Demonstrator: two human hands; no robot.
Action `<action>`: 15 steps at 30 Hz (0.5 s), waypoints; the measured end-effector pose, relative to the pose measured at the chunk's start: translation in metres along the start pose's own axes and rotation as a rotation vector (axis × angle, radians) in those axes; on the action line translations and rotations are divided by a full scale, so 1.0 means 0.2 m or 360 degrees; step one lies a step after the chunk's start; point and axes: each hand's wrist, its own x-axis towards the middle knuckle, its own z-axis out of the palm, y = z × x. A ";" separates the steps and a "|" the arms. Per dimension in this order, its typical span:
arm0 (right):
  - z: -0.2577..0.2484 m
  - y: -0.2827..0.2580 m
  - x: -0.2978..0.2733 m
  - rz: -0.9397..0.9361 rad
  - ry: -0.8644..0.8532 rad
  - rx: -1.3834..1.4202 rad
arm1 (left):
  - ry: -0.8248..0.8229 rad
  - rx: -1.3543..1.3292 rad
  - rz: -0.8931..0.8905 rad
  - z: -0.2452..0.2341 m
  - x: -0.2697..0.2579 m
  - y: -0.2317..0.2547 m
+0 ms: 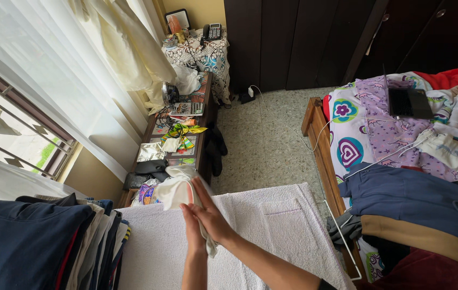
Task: The person folds a white t-shirt and a pair of patterned shorts on a flat surface, then places them onto a stack of folded garments.
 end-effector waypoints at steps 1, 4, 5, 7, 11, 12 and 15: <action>0.03 -0.06 0.00 -0.0018 -0.0026 0.0228 | -0.0013 0.0034 0.0009 0.13 0.10 0.18; 0.03 -0.02 0.03 -0.0024 -0.0028 0.0529 | -0.0057 0.0129 0.0042 0.20 0.30 0.43; 0.00 0.02 0.03 -0.0023 -0.0027 0.0531 | -0.0068 0.0160 0.0050 0.20 0.34 0.48; -0.06 0.09 0.04 0.0091 0.0142 0.0729 | -0.0076 0.0220 0.0066 0.20 0.42 0.57; -0.35 0.54 0.04 0.0222 -0.0374 0.2964 | -0.0107 0.0332 0.0118 0.22 0.60 0.70; -0.39 0.55 -0.01 0.0224 0.0052 0.1835 | -0.0117 0.0355 0.0128 0.24 0.65 0.71; -0.52 0.53 -0.12 0.0202 0.0444 0.0818 | -0.0149 0.0424 0.0155 0.33 0.79 0.73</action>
